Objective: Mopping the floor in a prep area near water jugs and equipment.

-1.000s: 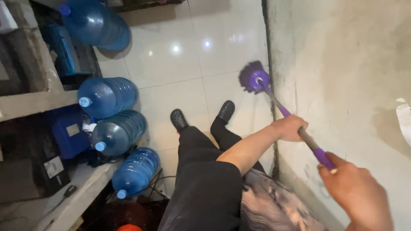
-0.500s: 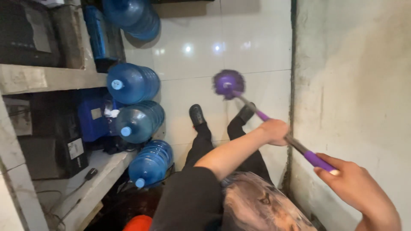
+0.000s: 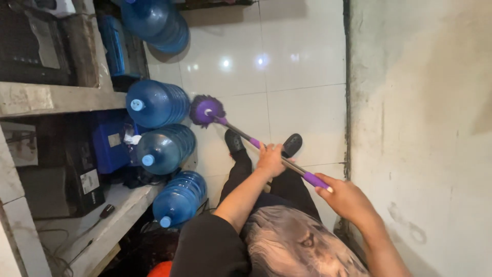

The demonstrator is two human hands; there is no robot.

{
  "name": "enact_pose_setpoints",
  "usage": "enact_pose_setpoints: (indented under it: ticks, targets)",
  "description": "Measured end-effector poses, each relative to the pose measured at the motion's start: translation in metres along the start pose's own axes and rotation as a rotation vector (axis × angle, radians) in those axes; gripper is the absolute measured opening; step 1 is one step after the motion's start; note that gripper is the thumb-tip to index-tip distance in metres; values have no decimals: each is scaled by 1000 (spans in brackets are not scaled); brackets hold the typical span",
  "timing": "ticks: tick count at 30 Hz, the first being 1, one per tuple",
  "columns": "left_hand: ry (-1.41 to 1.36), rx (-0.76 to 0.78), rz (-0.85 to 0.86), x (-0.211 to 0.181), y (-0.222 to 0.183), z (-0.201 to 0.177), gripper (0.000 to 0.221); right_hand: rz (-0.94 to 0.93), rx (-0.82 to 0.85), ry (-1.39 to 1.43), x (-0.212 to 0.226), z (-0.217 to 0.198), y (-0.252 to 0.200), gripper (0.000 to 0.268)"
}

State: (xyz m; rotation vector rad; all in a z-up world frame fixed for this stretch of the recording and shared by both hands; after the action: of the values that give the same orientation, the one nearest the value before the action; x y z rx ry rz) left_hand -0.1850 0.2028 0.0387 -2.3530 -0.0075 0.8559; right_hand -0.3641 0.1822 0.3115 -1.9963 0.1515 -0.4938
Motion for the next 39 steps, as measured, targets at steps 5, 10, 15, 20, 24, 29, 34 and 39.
enact_pose_setpoints:
  ticks: [5, 10, 15, 20, 24, 29, 34, 39]
  targets:
    - [-126, 122, 204, -118, 11, 33, 68, 236, -10, -85, -56, -54, -54, 50]
    - [-81, 319, 489, -228, 40, 91, 68, 397, -90, -64, -146, -69, -78, 52]
    - [160, 608, 606, -286, 72, 164, 45, 498, -73, -26, -210, -52, -67, 59]
    - [381, 659, 718, -313, 85, 199, 45, 407, -28, -40, -256, -56, -64, 64]
    - [469, 616, 539, -295, 76, 151, 40, 366, 30, -44, -235, -96, -59, 63]
    - [432, 541, 292, -233, 63, 70, 55, 89, 112, 15, -167, -109, -25, 49]
    - [247, 267, -28, -83, 54, 83, 37, -189, 141, -82, -113, -57, 56, 48]
    - [23, 57, -584, -70, 28, 46, 54, -369, 150, -148, -102, -32, 114, 48]
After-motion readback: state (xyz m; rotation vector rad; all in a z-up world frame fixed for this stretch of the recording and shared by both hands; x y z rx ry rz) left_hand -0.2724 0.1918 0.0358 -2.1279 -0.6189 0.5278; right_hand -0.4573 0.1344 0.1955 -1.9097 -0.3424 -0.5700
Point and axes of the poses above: each hand's wrist, its own y-axis towards the middle knuckle, its own z-axis out of the palm, x = y × z, the point moved 4 cm from there along y, towards the middle knuckle, and after that the axes turned 7 degrees about x, right-handed, at the moved point
